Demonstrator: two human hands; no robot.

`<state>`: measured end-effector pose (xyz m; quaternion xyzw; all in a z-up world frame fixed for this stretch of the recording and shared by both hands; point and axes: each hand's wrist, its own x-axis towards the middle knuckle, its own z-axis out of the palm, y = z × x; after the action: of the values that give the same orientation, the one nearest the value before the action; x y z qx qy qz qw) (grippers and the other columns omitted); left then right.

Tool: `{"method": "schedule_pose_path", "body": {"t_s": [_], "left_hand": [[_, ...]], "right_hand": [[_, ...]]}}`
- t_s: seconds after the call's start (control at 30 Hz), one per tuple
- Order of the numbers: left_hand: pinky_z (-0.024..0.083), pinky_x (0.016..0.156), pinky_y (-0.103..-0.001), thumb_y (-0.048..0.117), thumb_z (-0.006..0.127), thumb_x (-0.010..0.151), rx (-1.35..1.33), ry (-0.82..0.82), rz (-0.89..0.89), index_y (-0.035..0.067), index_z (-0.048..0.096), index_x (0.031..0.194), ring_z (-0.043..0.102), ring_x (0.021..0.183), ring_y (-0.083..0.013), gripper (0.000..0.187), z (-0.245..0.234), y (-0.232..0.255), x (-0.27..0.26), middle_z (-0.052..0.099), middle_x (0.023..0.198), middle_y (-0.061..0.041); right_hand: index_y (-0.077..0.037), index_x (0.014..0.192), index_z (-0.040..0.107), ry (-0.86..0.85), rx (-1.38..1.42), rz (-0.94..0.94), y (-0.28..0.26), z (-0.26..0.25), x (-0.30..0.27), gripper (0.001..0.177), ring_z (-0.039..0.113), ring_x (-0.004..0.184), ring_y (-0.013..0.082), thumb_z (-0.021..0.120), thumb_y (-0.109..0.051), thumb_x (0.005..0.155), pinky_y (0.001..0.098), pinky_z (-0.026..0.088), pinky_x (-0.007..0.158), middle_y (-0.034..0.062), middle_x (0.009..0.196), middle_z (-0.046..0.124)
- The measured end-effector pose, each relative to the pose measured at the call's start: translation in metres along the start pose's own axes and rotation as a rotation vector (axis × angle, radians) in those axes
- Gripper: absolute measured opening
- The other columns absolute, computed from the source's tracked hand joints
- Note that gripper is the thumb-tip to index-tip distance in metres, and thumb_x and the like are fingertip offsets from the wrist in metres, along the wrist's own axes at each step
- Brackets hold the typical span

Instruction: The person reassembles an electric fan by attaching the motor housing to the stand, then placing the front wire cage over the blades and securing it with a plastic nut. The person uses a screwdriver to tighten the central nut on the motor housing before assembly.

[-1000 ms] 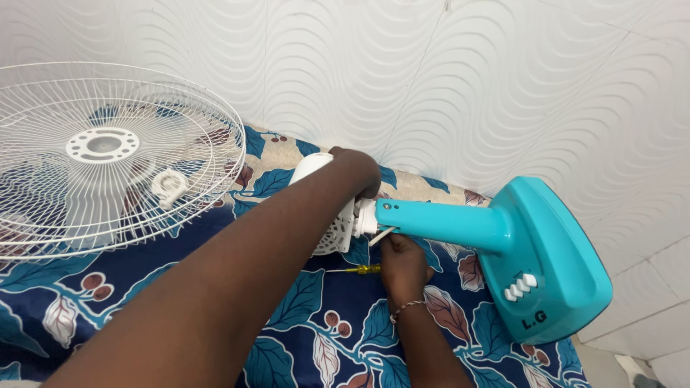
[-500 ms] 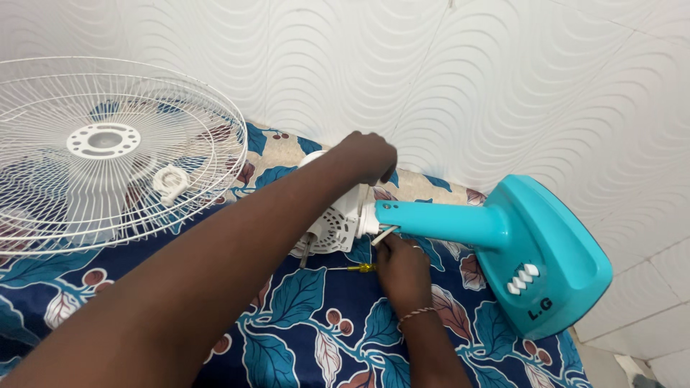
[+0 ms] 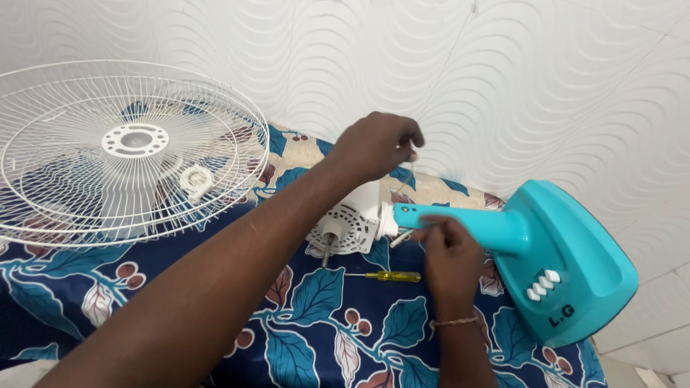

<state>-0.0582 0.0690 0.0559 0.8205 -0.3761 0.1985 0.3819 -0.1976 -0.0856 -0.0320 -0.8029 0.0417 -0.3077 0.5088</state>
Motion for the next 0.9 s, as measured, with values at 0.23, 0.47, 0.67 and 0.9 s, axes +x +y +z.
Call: {"method": "schedule_pose_path", "body": {"t_s": [0.23,0.47,0.67,0.9], "left_hand": [[0.058,0.068,-0.030,0.029,0.087,0.071,-0.368,-0.093,-0.226,0.009,0.079,0.100,0.077,0.075,-0.0155,0.035,0.017,-0.009,-0.009,0.081,0.082,-0.005],[0.060,0.073,-0.029,0.026,0.087,0.071,-0.357,-0.037,-0.287,0.009,0.081,0.093,0.079,0.077,-0.0154,0.029,0.035,-0.034,-0.019,0.080,0.083,-0.006],[0.059,0.073,-0.031,0.019,0.084,0.072,-0.269,0.011,-0.253,0.007,0.079,0.101,0.077,0.078,-0.0171,0.031,0.038,-0.050,-0.027,0.079,0.084,-0.006],[0.059,0.073,-0.029,0.015,0.080,0.075,-0.324,0.001,-0.284,0.006,0.073,0.107,0.077,0.077,-0.0141,0.034,0.035,-0.045,-0.033,0.080,0.083,-0.004]], "right_hand": [[-0.002,0.130,0.060,-0.073,0.210,-0.238,-0.008,0.003,0.051,0.033,0.069,0.108,0.0135,0.069,-0.012,0.100,0.0258,0.056,0.090,0.0126,0.122,0.072],[-0.004,0.117,0.071,-0.233,0.148,-0.190,0.004,0.007,0.071,0.024,0.071,0.102,0.0175,0.071,-0.006,0.093,0.0321,0.056,0.089,0.0078,0.109,0.076],[-0.012,0.105,0.078,-0.269,-0.432,-0.395,0.001,0.010,0.089,0.022,0.072,0.093,0.0271,0.065,-0.001,0.091,0.0361,0.056,0.082,0.0104,0.103,0.075],[-0.025,0.088,0.084,-0.453,-0.776,-0.450,-0.002,0.009,0.096,0.027,0.072,0.087,0.0223,0.064,-0.007,0.087,0.0380,0.057,0.079,0.0043,0.092,0.075]]}}
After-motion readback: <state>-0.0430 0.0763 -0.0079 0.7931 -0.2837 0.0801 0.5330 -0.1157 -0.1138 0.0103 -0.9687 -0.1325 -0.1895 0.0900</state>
